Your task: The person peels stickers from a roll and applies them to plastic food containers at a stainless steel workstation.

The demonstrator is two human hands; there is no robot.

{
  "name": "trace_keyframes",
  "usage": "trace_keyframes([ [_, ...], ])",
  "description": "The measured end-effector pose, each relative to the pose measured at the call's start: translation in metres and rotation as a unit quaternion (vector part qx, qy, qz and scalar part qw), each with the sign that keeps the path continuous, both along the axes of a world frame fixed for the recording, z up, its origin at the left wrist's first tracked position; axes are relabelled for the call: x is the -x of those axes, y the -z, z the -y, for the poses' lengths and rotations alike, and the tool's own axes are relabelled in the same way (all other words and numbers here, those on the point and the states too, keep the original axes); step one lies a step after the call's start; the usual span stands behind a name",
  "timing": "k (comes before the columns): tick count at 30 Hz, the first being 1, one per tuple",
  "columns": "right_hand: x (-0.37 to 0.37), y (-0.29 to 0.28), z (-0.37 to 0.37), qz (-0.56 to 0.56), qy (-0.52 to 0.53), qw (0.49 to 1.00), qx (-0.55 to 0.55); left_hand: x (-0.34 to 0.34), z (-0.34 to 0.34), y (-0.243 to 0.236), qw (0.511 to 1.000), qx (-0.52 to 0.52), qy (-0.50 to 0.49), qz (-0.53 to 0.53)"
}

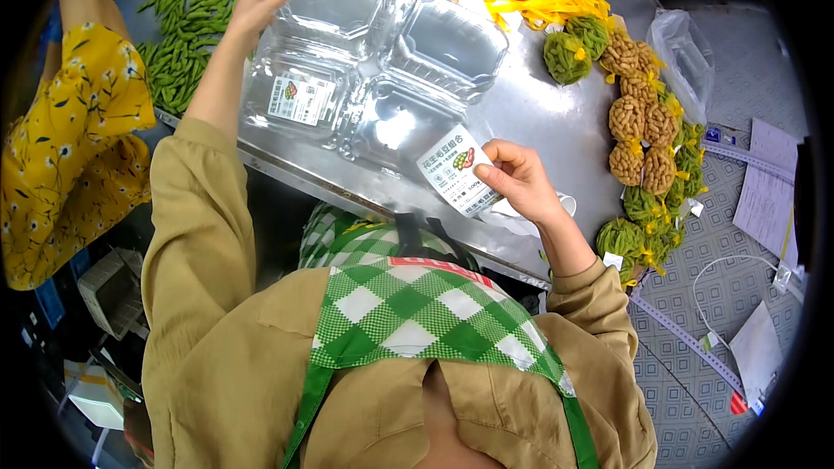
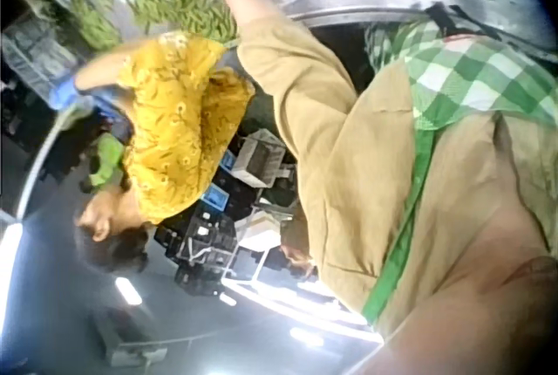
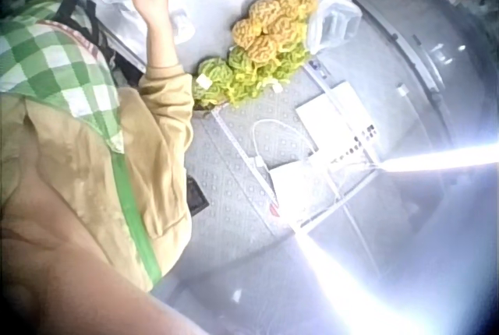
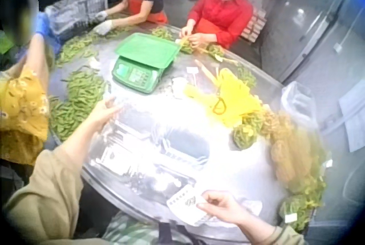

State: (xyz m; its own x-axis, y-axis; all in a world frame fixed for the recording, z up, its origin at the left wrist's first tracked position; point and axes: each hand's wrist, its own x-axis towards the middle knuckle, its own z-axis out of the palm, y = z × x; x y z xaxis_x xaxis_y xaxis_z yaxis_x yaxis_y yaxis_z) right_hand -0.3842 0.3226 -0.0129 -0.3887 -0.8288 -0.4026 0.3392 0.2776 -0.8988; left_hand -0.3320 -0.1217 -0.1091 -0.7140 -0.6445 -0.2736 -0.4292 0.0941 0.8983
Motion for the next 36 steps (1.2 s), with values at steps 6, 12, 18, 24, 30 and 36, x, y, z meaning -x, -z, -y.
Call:
trace_keyframes([
  [6, -0.003, 0.005, 0.004, -0.027, 0.015, 0.999, -0.015, -0.002, -0.039, -0.01, 0.841, 0.536, 0.012, 0.076],
  [12, -0.013, 0.011, 0.012, -0.052, 0.044, 0.997, -0.021, -0.054, -0.216, -0.078, 0.932, -0.24, 0.232, -0.139],
  [18, -0.01, 0.007, 0.028, -0.4, 0.024, 0.916, 0.015, -0.079, -0.259, -0.062, 0.948, -0.257, 0.171, -0.075],
  [24, -0.02, 0.002, 0.039, -0.248, 0.002, 0.968, -0.038, -0.091, -0.268, -0.075, 0.967, -0.197, 0.149, -0.055],
  [30, -0.023, 0.008, 0.041, -0.339, -0.016, 0.939, -0.062, -0.1, -0.268, -0.073, 0.983, -0.058, 0.136, -0.108],
  [36, -0.025, 0.009, 0.04, -0.344, -0.045, 0.931, -0.116, -0.109, -0.269, -0.063, 0.987, 0.022, 0.12, -0.101],
])
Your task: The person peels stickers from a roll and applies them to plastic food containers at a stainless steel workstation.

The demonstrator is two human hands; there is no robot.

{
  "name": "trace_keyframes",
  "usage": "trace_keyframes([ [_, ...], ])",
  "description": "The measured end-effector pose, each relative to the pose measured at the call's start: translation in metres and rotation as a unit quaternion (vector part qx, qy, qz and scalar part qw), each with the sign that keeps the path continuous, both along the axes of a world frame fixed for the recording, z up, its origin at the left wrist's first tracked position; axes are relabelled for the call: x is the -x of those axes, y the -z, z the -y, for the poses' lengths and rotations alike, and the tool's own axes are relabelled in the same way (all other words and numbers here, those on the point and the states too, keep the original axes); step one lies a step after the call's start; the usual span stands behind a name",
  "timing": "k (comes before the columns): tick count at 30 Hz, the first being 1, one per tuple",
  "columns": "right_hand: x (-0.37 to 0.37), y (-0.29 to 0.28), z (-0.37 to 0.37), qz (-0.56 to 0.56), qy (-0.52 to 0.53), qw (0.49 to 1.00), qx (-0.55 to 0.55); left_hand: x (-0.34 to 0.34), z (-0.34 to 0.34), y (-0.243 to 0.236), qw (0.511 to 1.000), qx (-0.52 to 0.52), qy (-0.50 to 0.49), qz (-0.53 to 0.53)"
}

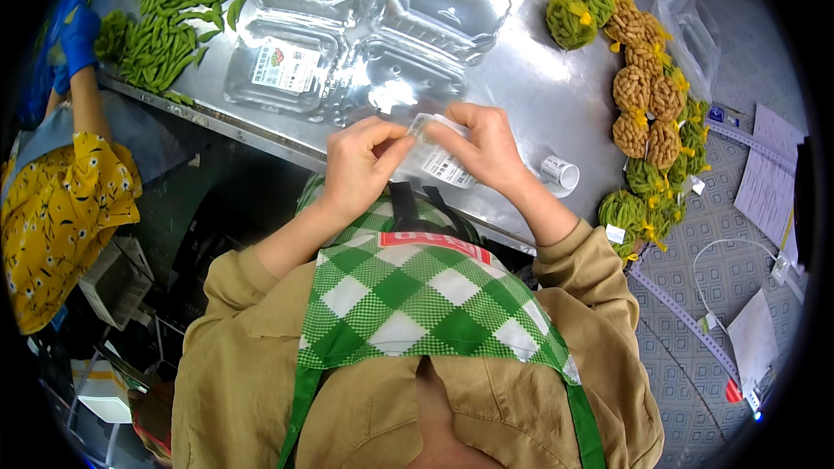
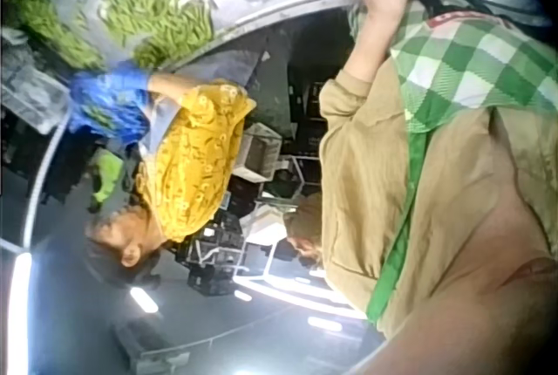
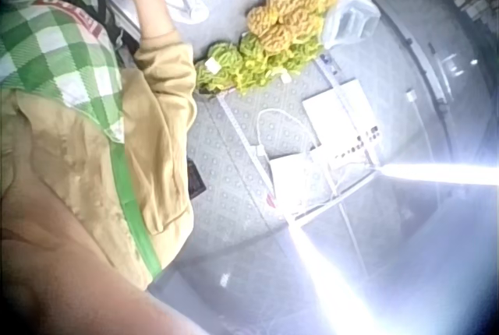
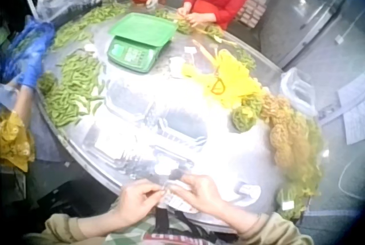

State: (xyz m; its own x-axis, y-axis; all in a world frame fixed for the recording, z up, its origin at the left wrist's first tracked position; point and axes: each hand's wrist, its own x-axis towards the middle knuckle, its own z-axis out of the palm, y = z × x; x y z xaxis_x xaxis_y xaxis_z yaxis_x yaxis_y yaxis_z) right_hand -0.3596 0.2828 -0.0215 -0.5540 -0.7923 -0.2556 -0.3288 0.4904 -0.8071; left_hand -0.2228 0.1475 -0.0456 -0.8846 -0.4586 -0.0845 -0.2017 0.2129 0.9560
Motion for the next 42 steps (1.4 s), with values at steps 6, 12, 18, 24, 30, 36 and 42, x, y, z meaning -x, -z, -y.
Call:
trace_keyframes([
  [6, 0.014, 0.02, 0.003, 0.099, -0.005, 0.995, -0.01, -0.003, 0.01, 0.009, 0.997, 0.002, -0.078, 0.0],
  [12, 0.033, 0.045, 0.018, 0.086, -0.015, 0.995, -0.057, -0.013, 0.034, 0.021, 0.993, 0.083, -0.079, 0.018],
  [18, 0.036, 0.047, 0.032, 0.071, -0.02, 0.99, -0.122, -0.013, 0.032, 0.031, 0.979, 0.199, -0.029, -0.028],
  [24, 0.038, 0.06, 0.034, 0.018, -0.034, 0.987, -0.155, 0.004, 0.022, 0.026, 0.949, 0.283, 0.138, -0.031],
  [30, 0.04, 0.061, 0.036, 0.01, -0.04, 0.98, -0.195, 0.012, 0.02, 0.036, 0.927, 0.316, 0.2, 0.009],
  [36, 0.041, 0.061, 0.036, 0.018, -0.038, 0.979, -0.197, 0.011, 0.019, 0.04, 0.906, 0.348, 0.237, 0.038],
  [42, 0.043, 0.059, 0.038, 0.019, -0.046, 0.977, -0.208, 0.009, 0.017, 0.045, 0.893, 0.373, 0.246, 0.061],
])
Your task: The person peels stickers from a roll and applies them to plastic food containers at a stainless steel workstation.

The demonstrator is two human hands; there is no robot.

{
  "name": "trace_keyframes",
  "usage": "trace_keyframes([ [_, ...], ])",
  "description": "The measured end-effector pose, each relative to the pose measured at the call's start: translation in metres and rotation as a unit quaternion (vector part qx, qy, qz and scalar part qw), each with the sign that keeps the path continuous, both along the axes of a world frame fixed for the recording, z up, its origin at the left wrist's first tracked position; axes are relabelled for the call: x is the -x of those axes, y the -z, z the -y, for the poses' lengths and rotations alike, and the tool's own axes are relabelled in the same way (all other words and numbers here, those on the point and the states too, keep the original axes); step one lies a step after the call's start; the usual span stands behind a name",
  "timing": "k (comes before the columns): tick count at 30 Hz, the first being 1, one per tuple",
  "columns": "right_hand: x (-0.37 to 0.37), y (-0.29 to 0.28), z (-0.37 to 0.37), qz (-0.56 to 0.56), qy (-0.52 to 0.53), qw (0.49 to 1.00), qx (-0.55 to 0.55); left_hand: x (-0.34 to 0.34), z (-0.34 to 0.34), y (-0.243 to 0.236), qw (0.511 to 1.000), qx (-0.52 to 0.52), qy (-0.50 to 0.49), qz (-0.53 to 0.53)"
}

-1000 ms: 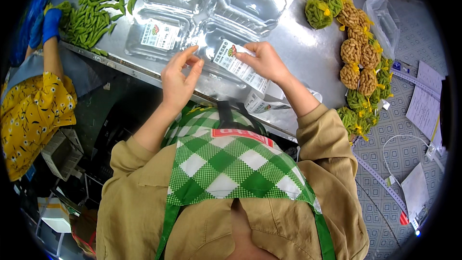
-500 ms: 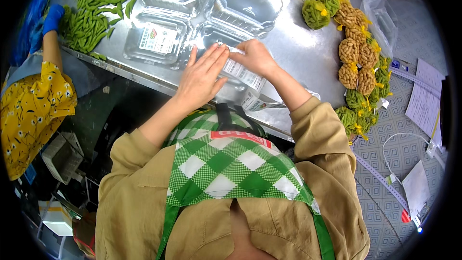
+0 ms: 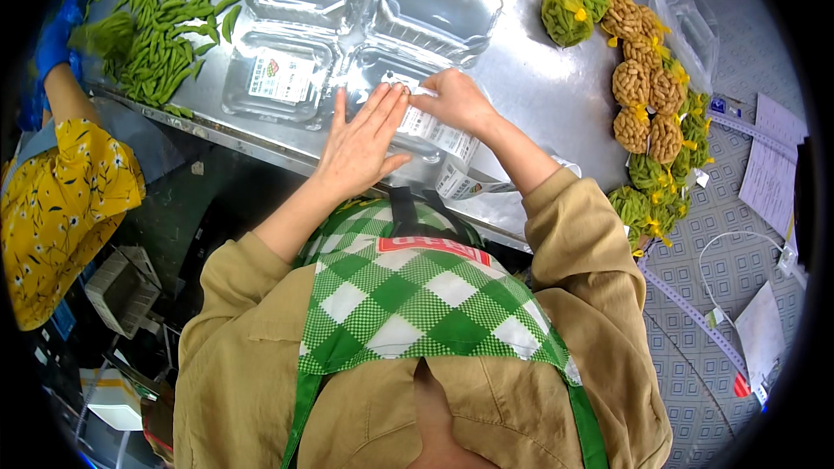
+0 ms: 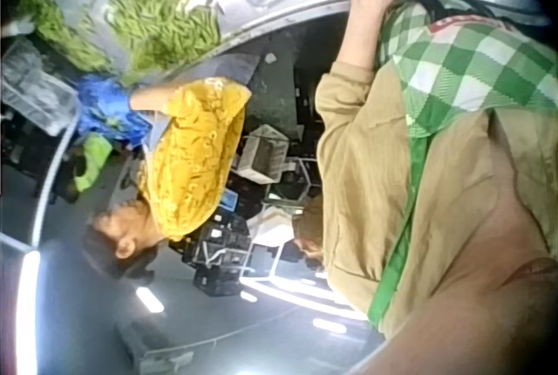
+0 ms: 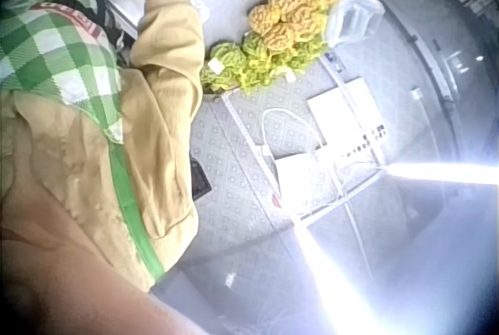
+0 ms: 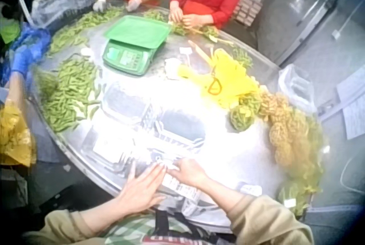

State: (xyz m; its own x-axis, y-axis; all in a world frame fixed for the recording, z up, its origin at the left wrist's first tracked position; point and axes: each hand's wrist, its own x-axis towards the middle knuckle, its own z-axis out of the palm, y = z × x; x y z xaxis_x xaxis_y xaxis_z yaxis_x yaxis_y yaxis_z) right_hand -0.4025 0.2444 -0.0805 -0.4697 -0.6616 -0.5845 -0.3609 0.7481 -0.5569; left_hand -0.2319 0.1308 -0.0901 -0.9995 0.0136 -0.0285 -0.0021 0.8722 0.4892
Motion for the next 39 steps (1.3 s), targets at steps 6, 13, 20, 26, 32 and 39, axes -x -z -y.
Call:
trace_keyframes([
  [6, 0.017, -0.023, -0.032, 0.193, 0.072, 0.977, 0.049, -0.002, -0.004, 0.004, 1.0, 0.015, -0.001, 0.026],
  [13, 0.049, -0.074, -0.121, 0.232, 0.103, 0.967, -0.011, 0.0, -0.012, -0.005, 0.999, 0.026, 0.011, 0.025],
  [20, 0.001, -0.068, -0.125, 0.225, 0.167, 0.942, 0.186, 0.037, -0.027, -0.047, 0.775, -0.626, -0.071, 0.053],
  [26, -0.004, -0.065, -0.106, -0.043, 0.013, 0.975, 0.22, 0.048, -0.035, -0.043, 0.736, -0.649, -0.163, 0.106],
  [32, -0.006, -0.067, -0.103, 0.07, 0.078, 0.963, 0.249, 0.048, -0.035, -0.055, 0.72, -0.66, -0.19, 0.105],
  [39, -0.015, -0.077, -0.078, -0.002, 0.104, 0.934, 0.343, 0.042, -0.039, -0.058, 0.849, -0.511, -0.129, -0.039],
])
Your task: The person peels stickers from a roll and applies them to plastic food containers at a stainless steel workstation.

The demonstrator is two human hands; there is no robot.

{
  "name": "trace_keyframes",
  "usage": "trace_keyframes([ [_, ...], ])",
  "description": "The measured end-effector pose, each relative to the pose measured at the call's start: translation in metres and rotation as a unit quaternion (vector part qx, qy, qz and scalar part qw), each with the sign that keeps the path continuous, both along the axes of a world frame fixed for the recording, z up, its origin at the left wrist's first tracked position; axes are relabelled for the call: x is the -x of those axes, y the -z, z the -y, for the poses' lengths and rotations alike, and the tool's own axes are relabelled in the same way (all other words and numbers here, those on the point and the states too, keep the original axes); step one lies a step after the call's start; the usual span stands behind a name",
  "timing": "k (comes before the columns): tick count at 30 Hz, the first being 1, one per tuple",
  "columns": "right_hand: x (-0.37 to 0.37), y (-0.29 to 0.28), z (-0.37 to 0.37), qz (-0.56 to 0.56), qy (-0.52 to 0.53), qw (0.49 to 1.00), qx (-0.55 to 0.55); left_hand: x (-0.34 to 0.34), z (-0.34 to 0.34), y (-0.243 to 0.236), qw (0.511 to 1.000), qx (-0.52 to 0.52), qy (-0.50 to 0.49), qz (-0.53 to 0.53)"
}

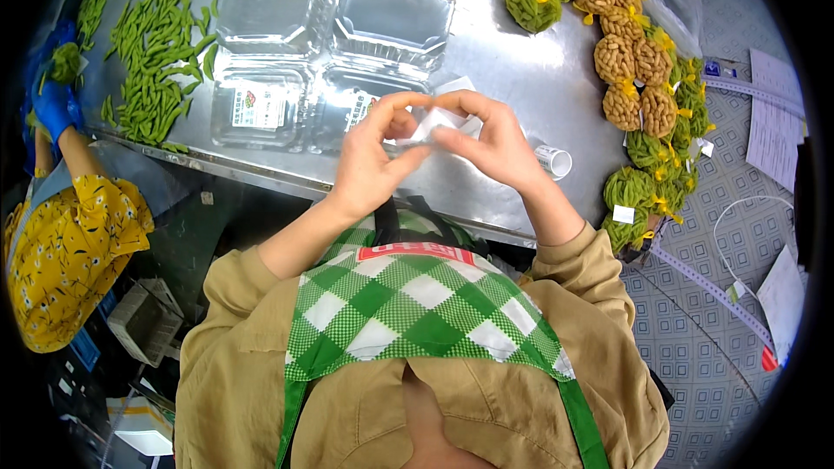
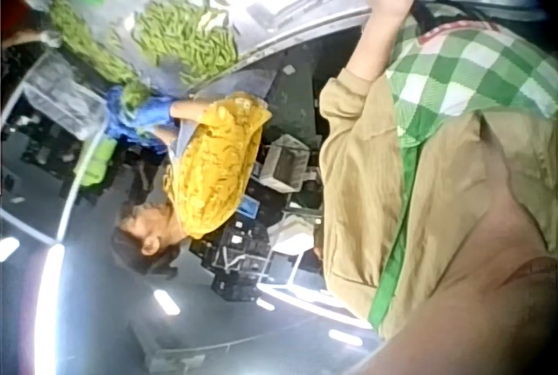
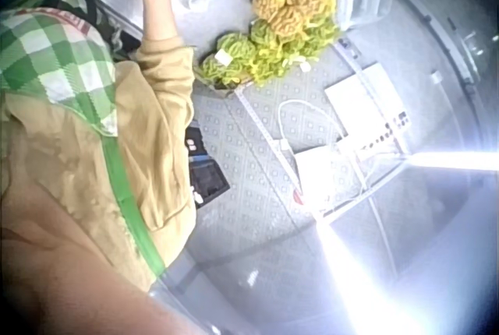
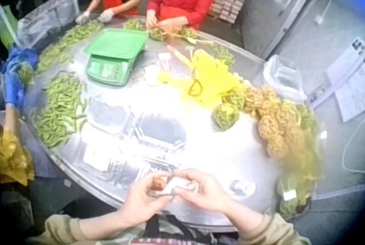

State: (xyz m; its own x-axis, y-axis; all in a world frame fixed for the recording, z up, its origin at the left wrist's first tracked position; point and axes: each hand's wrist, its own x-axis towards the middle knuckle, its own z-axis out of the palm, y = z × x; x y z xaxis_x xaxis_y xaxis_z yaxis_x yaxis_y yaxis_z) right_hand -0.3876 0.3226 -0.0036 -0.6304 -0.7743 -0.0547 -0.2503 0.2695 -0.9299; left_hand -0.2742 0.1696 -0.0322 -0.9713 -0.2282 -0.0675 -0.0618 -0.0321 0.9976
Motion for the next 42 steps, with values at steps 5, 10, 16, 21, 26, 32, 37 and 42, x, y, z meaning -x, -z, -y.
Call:
trace_keyframes([
  [5, 0.003, 0.007, -0.004, 0.098, 0.032, 0.993, 0.053, -0.006, 0.003, -0.003, 0.99, -0.078, 0.01, 0.117],
  [10, 0.003, 0.0, -0.007, 0.174, 0.081, 0.975, 0.111, -0.011, 0.012, 0.003, 0.986, -0.117, -0.01, 0.122],
  [16, -0.006, -0.005, 0.001, 0.081, 0.079, 0.991, 0.07, -0.006, 0.013, -0.013, 0.924, -0.371, 0.047, 0.079],
  [21, -0.008, -0.004, 0.002, -0.12, 0.028, 0.992, 0.003, -0.013, 0.01, -0.004, 0.973, -0.203, 0.05, 0.103],
  [26, -0.011, -0.01, 0.008, 0.052, 0.043, 0.998, 0.014, -0.013, 0.009, -0.011, 0.979, -0.176, -0.01, 0.106],
  [32, -0.007, -0.009, 0.007, 0.057, 0.002, 0.998, -0.001, -0.014, 0.005, -0.013, 0.989, -0.118, -0.029, 0.088],
  [37, -0.011, -0.005, 0.007, -0.096, 0.016, 0.991, -0.097, -0.018, 0.004, -0.015, 0.992, -0.045, -0.04, 0.112],
  [42, -0.012, -0.006, -0.003, 0.034, 0.01, 0.997, -0.062, -0.016, 0.0, -0.008, 0.996, -0.011, -0.046, 0.07],
])
